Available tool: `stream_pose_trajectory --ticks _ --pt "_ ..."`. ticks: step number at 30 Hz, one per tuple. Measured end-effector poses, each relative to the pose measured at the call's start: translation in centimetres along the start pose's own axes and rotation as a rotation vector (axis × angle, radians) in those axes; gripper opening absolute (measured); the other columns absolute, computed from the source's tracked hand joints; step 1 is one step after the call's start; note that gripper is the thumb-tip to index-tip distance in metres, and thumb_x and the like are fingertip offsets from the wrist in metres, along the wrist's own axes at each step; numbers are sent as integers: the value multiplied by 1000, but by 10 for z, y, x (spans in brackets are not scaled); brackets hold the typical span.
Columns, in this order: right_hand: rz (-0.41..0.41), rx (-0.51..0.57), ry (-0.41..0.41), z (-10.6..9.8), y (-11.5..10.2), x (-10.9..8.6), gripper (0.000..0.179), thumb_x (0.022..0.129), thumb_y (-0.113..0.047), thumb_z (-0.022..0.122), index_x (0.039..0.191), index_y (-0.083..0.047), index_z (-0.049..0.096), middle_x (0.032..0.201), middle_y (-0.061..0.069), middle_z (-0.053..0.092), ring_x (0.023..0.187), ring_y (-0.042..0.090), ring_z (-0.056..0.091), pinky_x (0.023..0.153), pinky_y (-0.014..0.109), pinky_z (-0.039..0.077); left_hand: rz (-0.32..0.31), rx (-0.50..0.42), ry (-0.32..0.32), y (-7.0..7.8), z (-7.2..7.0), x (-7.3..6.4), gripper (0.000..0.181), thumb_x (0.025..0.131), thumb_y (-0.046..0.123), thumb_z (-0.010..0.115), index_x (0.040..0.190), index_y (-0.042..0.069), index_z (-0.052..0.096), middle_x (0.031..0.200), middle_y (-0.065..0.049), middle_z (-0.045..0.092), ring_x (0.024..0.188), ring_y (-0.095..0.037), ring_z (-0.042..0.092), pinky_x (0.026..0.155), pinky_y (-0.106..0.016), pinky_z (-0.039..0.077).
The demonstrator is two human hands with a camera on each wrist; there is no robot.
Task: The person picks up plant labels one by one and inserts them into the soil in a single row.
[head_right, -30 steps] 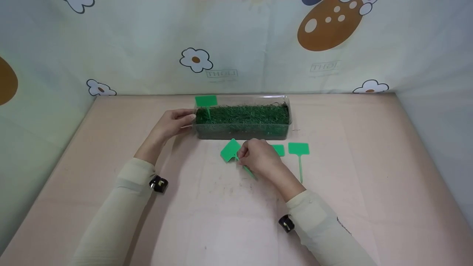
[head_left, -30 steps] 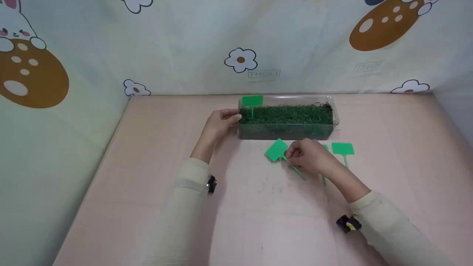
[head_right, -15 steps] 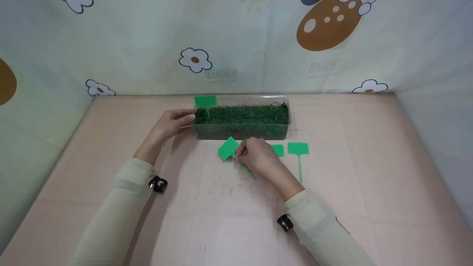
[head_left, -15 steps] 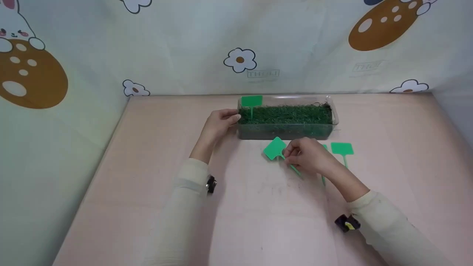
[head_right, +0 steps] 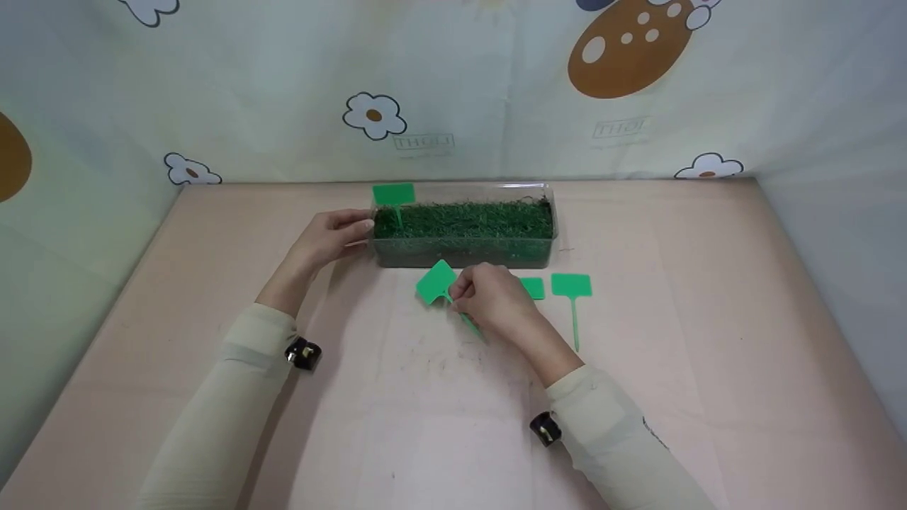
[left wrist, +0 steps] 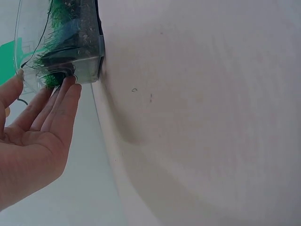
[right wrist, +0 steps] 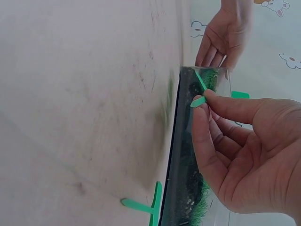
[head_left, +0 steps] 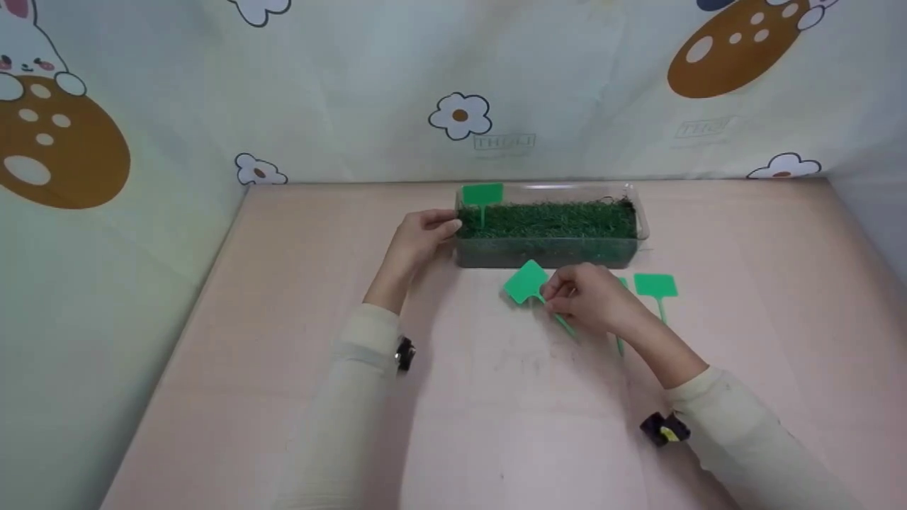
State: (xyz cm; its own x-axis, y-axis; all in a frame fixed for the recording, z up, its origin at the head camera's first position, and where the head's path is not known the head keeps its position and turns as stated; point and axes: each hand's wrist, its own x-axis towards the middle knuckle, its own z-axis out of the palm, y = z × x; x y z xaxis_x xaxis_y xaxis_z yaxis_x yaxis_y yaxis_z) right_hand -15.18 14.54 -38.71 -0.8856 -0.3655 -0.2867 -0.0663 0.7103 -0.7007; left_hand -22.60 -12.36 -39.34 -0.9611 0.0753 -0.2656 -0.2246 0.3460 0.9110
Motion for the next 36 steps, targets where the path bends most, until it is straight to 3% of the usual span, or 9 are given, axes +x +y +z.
stream_pose_trajectory --ticks 36 --pt "-36 98 51 0 1 1 14 96 -13 67 106 -3 70 95 10 68 81 13 63 73 25 54 4 5 13 0 1 0 42 102 23 59 140 6 57 142 -12 59 130 -22 58 110 -34 47"
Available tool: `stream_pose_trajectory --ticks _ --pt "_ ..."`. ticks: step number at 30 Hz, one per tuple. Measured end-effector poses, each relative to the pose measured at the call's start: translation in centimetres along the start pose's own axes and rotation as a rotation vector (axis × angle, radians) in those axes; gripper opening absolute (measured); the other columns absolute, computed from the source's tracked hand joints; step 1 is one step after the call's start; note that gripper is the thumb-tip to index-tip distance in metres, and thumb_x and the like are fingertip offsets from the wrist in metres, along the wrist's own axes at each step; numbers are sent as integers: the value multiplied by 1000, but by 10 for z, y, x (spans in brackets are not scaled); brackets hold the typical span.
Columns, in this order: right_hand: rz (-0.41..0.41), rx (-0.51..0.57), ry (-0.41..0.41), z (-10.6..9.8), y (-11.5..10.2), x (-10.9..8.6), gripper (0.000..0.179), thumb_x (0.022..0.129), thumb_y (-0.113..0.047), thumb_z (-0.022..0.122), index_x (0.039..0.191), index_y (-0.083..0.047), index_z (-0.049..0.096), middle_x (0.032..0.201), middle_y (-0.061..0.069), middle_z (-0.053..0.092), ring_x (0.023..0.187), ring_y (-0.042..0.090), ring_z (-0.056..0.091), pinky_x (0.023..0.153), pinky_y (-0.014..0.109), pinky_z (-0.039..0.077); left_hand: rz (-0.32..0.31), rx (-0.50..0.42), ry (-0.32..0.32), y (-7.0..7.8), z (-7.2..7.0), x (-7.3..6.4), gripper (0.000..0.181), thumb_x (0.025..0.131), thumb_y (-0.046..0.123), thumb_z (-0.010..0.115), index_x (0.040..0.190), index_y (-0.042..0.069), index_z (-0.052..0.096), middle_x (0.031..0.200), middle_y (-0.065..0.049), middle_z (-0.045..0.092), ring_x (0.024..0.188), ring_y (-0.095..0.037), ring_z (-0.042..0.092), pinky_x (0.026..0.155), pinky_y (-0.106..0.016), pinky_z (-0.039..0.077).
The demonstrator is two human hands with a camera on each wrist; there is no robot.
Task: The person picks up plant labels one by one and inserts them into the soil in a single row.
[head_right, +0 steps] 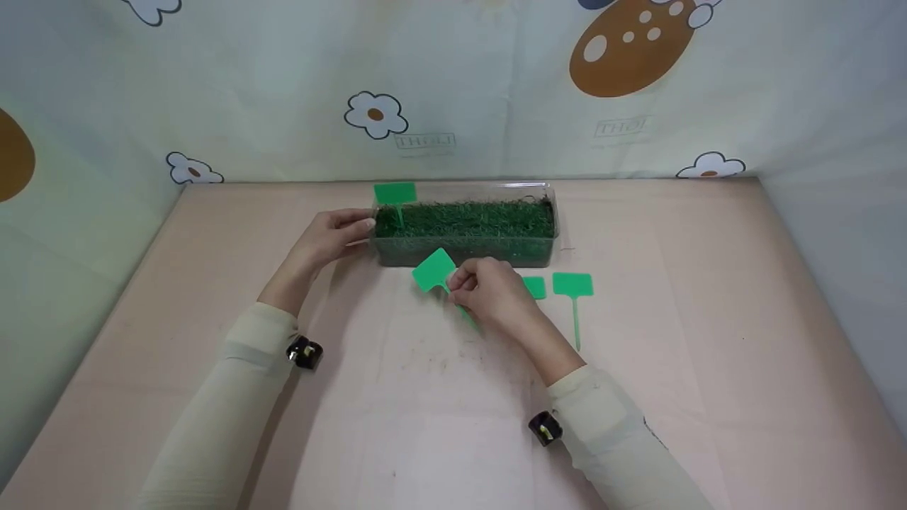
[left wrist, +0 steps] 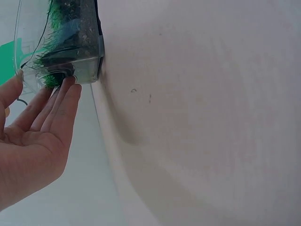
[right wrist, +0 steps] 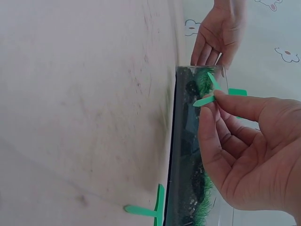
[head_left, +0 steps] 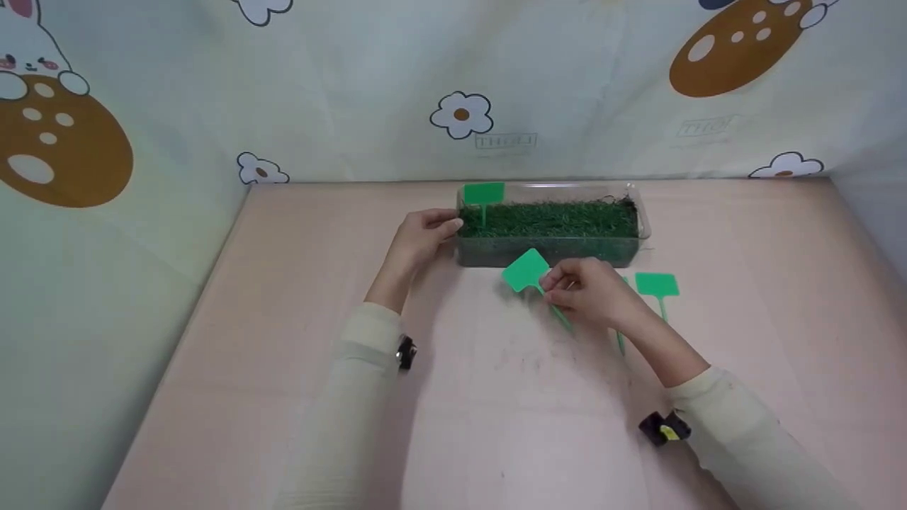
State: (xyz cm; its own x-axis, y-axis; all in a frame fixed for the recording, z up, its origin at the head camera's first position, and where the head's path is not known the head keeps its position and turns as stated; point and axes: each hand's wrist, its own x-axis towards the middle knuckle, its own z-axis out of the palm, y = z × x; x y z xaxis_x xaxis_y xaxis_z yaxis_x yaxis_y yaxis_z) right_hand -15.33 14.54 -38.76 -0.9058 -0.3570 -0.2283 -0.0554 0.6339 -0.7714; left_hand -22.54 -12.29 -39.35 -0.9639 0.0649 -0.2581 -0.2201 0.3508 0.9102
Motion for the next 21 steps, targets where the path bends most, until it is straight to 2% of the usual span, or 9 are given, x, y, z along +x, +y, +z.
stream_pose_trajectory --ticks 4,11,21 --pt "4 17 0 0 1 1 16 96 -12 66 108 -1 69 95 9 67 80 12 63 73 26 55 1 14 3 1 0 -1 42 102 24 59 140 7 57 142 -11 59 130 -22 58 111 -34 47" --pt "26 59 -1 -2 0 1 16 96 -11 66 108 -2 68 93 6 66 80 10 63 73 21 54 3 -46 -22 0 -1 1 42 102 21 58 141 4 55 143 -14 58 131 -24 58 110 -36 48" --pt "15 53 9 -3 0 1 15 97 -11 64 108 -2 68 96 7 66 81 10 63 75 23 55 -1 -49 -9 0 0 0 41 102 21 59 140 5 57 141 -13 59 129 -23 59 109 -35 49"
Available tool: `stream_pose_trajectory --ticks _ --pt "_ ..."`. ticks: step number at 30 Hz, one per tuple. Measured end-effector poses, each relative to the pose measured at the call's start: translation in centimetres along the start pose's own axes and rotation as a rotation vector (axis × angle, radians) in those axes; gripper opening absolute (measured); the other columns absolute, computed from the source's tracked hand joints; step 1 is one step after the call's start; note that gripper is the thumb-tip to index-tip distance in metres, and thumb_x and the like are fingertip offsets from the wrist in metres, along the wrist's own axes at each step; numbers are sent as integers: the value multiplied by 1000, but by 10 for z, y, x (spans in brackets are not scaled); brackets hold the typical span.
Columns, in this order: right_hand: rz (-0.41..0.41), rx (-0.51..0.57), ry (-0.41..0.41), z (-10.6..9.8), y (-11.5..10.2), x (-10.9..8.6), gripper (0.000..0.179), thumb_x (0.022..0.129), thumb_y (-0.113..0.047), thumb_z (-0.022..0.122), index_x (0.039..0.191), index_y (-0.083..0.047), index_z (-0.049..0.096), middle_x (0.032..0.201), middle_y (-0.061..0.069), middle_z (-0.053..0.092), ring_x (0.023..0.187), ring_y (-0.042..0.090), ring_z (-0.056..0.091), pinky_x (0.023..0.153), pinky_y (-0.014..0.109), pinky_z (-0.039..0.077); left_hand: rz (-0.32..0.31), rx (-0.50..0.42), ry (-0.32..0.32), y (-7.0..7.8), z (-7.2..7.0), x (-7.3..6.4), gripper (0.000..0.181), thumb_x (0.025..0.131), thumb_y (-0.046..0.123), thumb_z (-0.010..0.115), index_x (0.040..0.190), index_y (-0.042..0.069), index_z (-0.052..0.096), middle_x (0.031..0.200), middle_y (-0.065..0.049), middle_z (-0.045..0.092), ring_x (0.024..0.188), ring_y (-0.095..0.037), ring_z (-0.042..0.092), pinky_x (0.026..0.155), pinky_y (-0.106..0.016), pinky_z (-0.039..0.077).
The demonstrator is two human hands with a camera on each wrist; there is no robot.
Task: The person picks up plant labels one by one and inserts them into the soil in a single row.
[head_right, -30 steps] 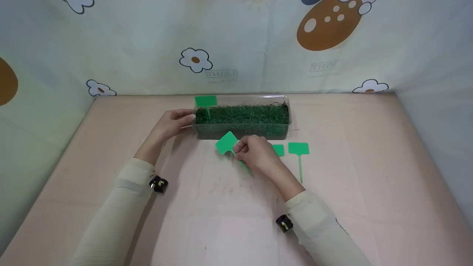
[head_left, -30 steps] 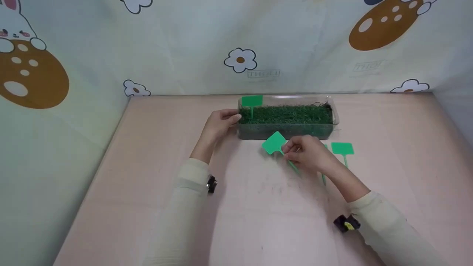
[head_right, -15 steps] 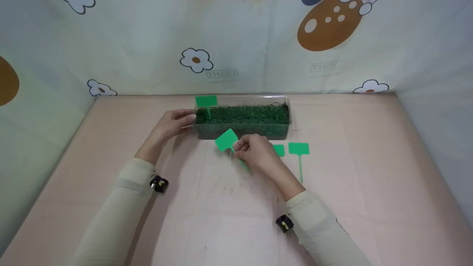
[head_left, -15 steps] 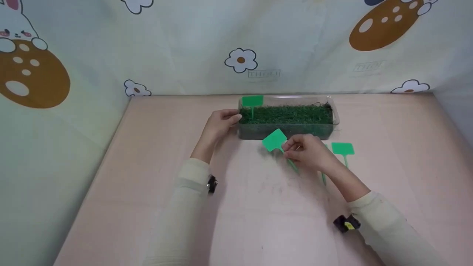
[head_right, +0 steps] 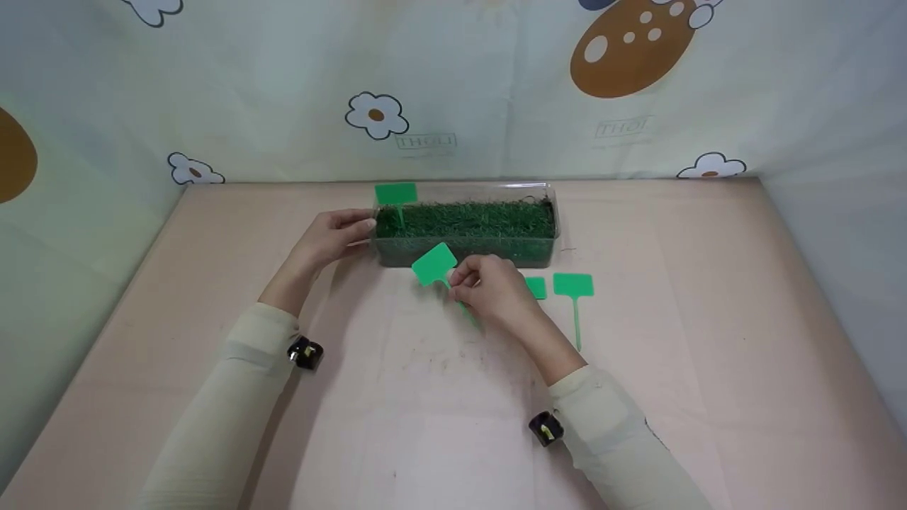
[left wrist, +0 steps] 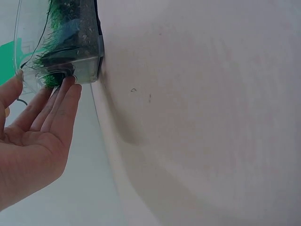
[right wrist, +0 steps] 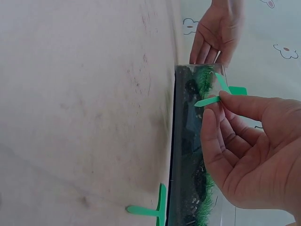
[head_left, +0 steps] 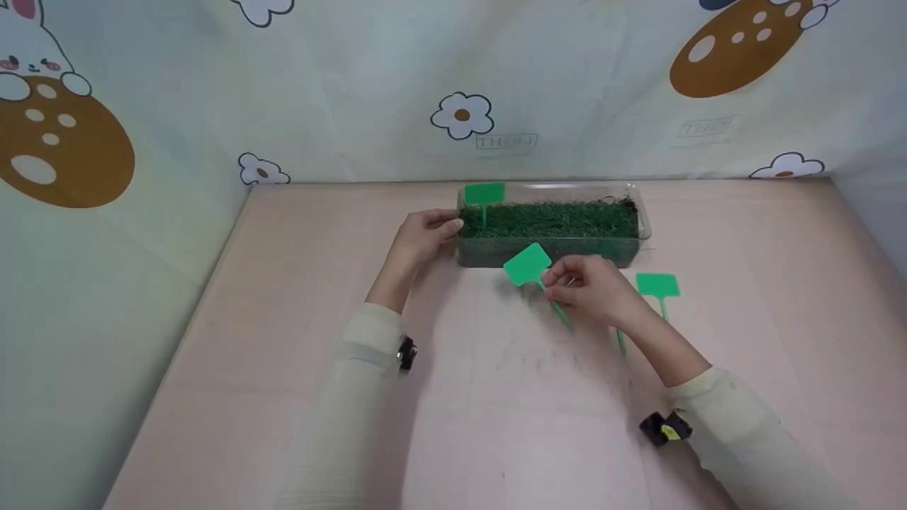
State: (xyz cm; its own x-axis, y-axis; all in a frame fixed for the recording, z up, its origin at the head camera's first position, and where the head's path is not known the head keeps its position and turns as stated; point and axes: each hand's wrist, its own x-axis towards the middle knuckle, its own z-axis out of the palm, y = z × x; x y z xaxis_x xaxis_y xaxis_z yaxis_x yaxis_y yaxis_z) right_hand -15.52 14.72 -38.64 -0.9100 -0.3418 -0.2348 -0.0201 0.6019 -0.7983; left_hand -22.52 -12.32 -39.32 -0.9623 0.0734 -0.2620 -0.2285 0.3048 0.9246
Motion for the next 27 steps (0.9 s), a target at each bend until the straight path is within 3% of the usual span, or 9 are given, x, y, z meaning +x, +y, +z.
stream_pose_trajectory --ticks 7,27 --pt "2 10 11 1 -1 1 15 97 -12 64 108 -2 67 96 7 65 82 10 63 80 29 58 -3 32 5 0 0 0 41 102 22 59 140 6 57 142 -12 59 129 -22 59 109 -33 49" --pt "-21 32 36 0 -3 2 15 97 -12 65 108 -3 68 97 8 66 82 10 65 78 27 58 -7 17 15 0 1 -1 41 102 23 59 138 5 58 140 -12 60 129 -21 59 109 -33 48"
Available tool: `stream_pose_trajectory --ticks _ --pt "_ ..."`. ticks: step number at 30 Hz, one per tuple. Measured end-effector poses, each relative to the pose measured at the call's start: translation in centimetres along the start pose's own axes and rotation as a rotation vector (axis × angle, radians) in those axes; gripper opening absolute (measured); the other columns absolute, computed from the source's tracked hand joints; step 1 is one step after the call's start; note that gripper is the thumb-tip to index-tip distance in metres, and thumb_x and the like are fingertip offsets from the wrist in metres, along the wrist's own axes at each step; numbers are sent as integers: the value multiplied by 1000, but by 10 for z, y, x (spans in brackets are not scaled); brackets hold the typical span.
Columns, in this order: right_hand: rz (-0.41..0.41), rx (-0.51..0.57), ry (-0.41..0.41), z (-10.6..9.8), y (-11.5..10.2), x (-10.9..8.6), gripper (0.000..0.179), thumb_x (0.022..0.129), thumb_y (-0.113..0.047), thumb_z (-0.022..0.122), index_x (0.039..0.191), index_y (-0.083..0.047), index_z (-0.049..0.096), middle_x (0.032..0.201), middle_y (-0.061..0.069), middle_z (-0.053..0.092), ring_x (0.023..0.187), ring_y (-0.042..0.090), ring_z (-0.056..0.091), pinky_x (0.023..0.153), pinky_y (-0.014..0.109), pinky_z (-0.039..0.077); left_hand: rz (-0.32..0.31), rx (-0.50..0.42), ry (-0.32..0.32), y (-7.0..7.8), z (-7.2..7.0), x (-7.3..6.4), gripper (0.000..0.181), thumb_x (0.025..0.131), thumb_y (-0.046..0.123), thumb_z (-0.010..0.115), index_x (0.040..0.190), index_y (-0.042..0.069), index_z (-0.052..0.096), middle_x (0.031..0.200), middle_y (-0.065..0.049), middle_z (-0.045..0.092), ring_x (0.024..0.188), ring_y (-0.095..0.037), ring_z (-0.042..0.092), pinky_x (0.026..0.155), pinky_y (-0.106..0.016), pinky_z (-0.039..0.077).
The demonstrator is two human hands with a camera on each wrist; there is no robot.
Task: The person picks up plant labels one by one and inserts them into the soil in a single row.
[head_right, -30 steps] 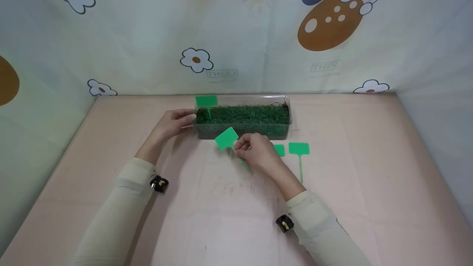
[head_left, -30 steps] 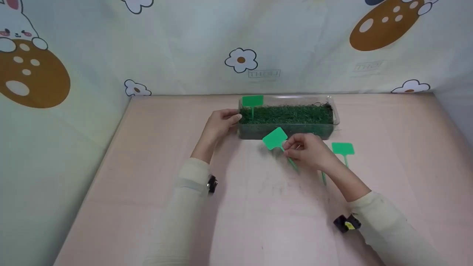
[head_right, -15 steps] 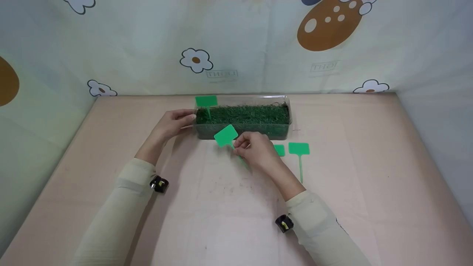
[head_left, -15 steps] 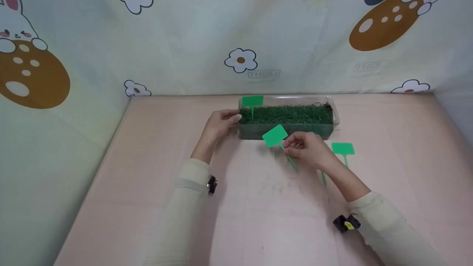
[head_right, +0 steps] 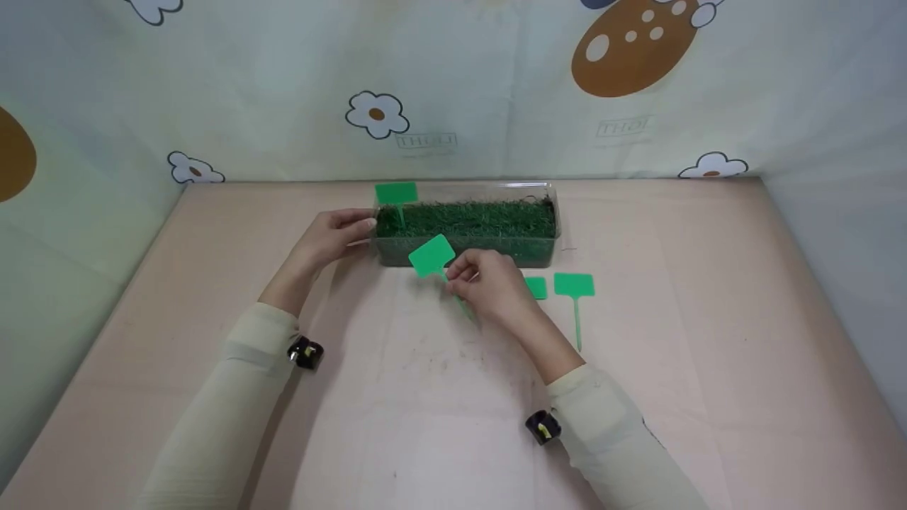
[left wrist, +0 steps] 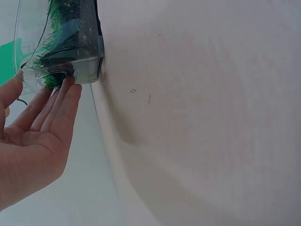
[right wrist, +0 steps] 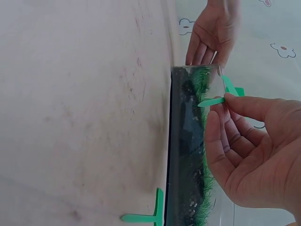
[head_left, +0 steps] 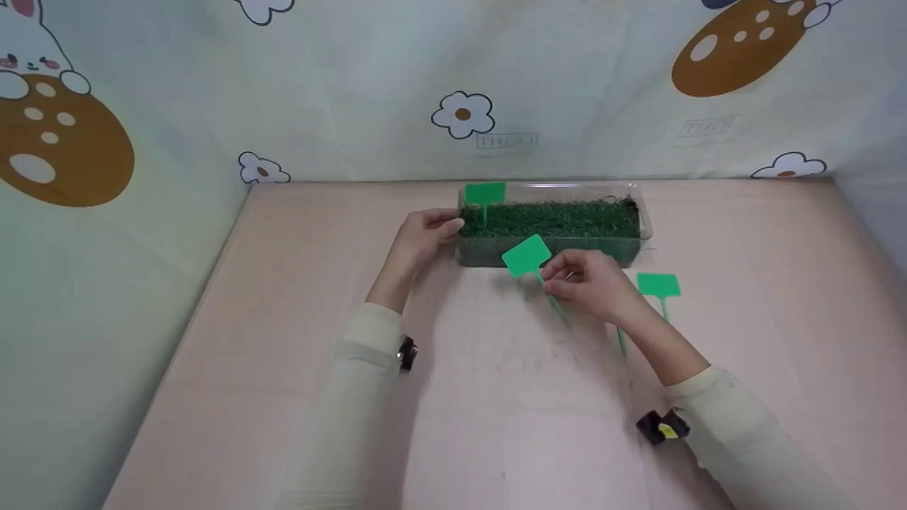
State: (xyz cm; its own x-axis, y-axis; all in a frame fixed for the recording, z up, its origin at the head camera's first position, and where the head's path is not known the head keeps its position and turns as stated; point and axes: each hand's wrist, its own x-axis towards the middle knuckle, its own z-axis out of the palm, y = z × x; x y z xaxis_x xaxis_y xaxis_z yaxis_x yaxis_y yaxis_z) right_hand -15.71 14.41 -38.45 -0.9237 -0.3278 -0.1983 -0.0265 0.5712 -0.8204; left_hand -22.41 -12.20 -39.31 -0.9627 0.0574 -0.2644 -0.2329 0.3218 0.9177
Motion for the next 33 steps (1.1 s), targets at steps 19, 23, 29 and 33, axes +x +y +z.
stream_pose_trajectory --ticks 19,23,29,33 --pt "-11 3 27 0 -2 1 16 97 -11 65 108 0 67 98 10 66 83 11 65 77 27 59 2 26 -5 -1 -1 0 42 102 24 59 140 7 56 143 -11 58 131 -22 57 111 -34 46" --pt "-8 5 35 0 -4 1 17 96 -10 64 109 2 67 98 10 67 83 9 65 83 35 60 1 0 -16 -1 -1 1 43 102 22 59 141 5 55 144 -13 57 131 -23 58 110 -34 48" --pt "-1 14 43 0 -4 2 18 97 -10 64 109 2 66 99 12 69 84 10 66 84 35 61 2 -1 -14 -1 -1 2 43 102 22 59 141 5 56 143 -13 58 130 -23 58 109 -34 48" --pt "-7 10 52 0 -3 2 17 97 -10 64 109 2 67 99 12 69 85 10 66 81 31 60 1 14 -7 -1 -1 2 43 102 23 59 140 5 56 142 -12 59 130 -22 59 110 -33 48"
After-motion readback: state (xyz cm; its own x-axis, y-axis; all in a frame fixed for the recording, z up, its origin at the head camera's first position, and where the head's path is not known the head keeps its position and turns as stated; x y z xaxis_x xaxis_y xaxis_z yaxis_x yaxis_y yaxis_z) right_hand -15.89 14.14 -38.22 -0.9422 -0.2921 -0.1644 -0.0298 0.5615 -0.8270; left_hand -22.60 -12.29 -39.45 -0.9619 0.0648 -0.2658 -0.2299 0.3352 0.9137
